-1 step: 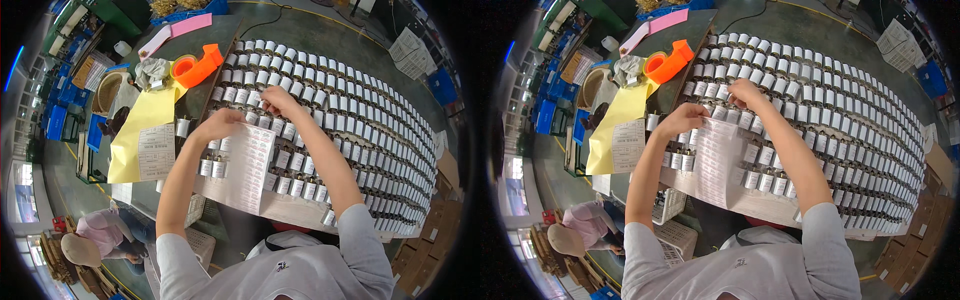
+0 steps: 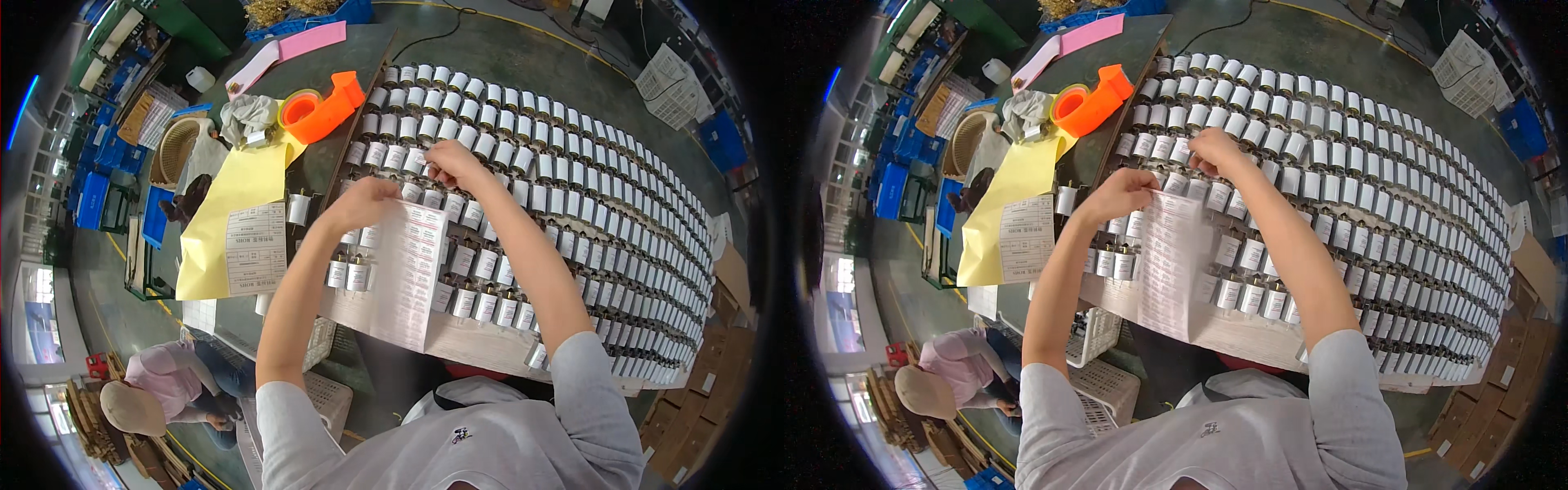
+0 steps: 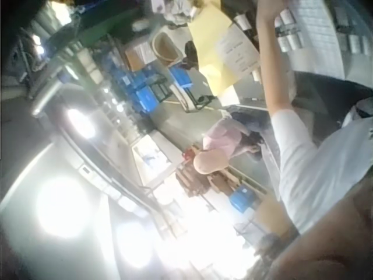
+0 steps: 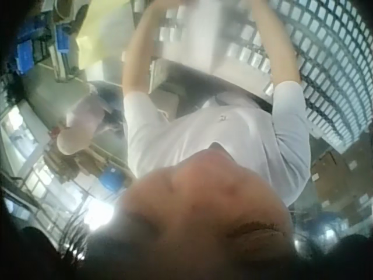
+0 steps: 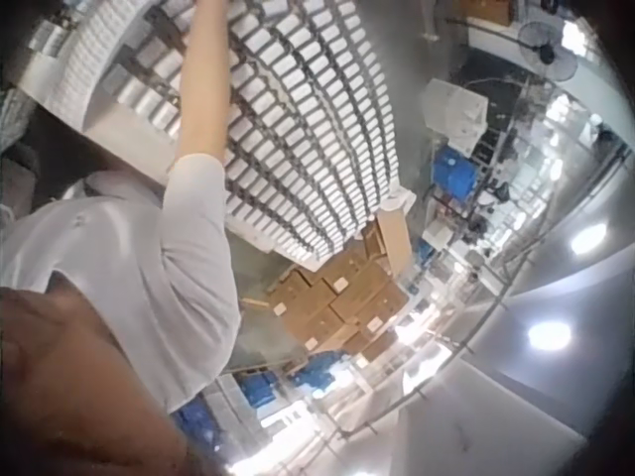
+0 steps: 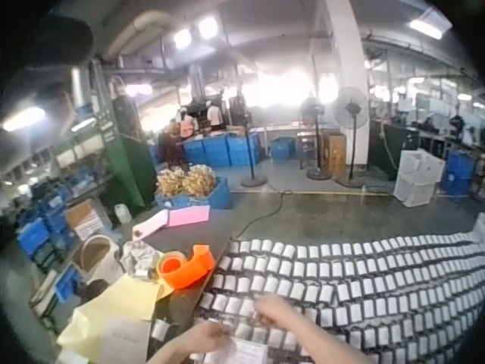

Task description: The person peels adhesive labels from a sticker sheet by hand and applies them onto cylindrical metal parts arranged on the table.

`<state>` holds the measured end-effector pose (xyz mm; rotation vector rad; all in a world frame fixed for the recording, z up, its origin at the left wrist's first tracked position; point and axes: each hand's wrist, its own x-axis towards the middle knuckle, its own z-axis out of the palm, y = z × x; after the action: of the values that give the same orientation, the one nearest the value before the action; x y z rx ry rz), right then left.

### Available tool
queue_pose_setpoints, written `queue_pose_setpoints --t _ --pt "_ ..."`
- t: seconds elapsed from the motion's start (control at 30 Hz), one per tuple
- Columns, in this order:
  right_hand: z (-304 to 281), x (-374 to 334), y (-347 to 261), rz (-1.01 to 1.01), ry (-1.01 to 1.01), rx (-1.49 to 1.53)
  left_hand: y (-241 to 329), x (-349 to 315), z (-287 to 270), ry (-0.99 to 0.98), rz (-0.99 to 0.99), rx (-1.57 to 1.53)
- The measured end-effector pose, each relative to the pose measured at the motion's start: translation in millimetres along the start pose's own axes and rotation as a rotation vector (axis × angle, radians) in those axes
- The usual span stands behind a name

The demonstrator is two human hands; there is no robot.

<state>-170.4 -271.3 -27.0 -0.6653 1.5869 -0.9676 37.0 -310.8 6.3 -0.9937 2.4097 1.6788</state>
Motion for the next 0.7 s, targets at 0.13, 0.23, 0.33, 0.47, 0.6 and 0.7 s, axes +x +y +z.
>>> queue_pose_setpoints --t 0.13,0.23,0.33,0.47,0.6,0.7 --pt "5.1 16.4 1.8 0.020 -0.020 -0.102 -6.8 9.7 23.2 0.436 0.245 0.750" --pt "8.8 21.5 4.1 -0.019 0.003 -0.076 -9.9 12.0 32.6 0.571 0.336 0.854" --pt "11.0 23.6 3.3 -0.008 0.009 -0.112 -11.6 15.6 36.8 0.581 0.363 0.939" --pt "10.7 25.0 2.0 0.000 0.033 -0.187 -11.5 26.9 41.8 0.552 0.400 1.000" --pt "17.8 20.9 -1.0 -0.024 0.063 -0.333 -7.9 33.6 44.5 0.490 0.350 1.085" --pt "7.6 33.0 7.8 -0.004 0.192 -0.358 -0.8 40.6 48.1 0.429 0.352 1.131"
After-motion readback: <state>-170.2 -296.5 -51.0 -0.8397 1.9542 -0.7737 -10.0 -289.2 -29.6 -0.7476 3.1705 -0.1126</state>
